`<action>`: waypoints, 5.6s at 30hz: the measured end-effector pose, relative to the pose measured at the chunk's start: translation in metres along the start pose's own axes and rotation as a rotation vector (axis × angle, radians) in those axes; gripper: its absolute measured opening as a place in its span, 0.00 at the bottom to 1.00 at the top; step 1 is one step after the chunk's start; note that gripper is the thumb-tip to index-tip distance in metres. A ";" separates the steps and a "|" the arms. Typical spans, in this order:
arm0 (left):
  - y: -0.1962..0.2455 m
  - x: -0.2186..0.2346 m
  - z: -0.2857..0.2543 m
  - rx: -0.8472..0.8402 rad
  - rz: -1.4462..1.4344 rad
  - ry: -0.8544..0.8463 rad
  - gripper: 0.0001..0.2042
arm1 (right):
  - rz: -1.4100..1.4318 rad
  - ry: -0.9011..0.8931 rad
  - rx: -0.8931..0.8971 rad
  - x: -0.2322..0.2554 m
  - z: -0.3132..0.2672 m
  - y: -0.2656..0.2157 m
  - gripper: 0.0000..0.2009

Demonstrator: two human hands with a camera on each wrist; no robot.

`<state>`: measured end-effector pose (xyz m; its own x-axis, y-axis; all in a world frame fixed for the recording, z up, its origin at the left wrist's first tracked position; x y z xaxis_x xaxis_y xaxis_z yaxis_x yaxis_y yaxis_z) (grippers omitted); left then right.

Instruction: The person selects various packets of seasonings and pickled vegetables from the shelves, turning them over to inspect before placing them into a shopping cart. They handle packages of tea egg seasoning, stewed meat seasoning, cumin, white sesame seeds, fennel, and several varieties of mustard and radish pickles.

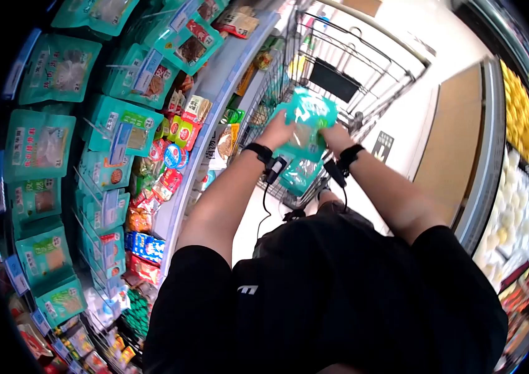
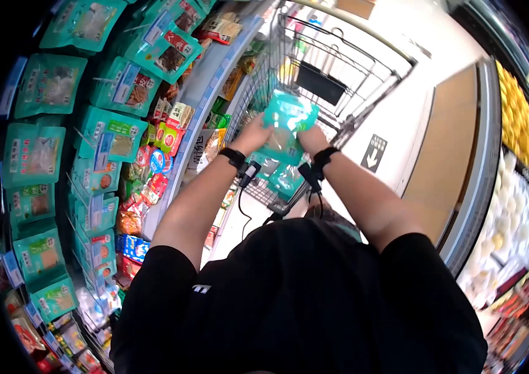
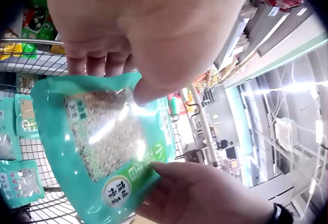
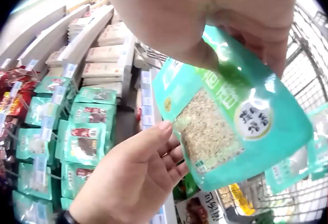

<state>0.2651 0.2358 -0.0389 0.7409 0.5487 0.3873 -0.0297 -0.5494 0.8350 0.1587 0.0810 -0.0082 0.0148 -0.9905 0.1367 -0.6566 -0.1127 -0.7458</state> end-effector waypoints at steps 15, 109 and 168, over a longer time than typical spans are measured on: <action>-0.217 -0.118 0.152 0.414 0.014 -0.114 0.29 | -0.416 -0.220 -0.263 -0.012 0.257 0.218 0.21; 0.108 0.104 -0.396 -0.460 -0.397 0.753 0.26 | -0.489 0.545 1.471 -0.216 -0.332 -0.168 0.07; -0.122 -0.063 0.100 0.173 -0.430 0.034 0.10 | 0.476 0.010 0.251 0.115 0.036 0.058 0.11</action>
<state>0.2891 0.2050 -0.2043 0.6392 0.7683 0.0347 0.3902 -0.3629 0.8462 0.1493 -0.0420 -0.0597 -0.2485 -0.9361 -0.2489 -0.3885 0.3316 -0.8597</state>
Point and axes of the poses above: each hand's wrist, its own z-axis towards the middle knuckle, its own x-axis out of the back of the hand, y = z × x, the point moved 8 cm from there along z, towards the middle knuckle, and after that the axes turned 9 degrees about -y, right-handed, at the moved point
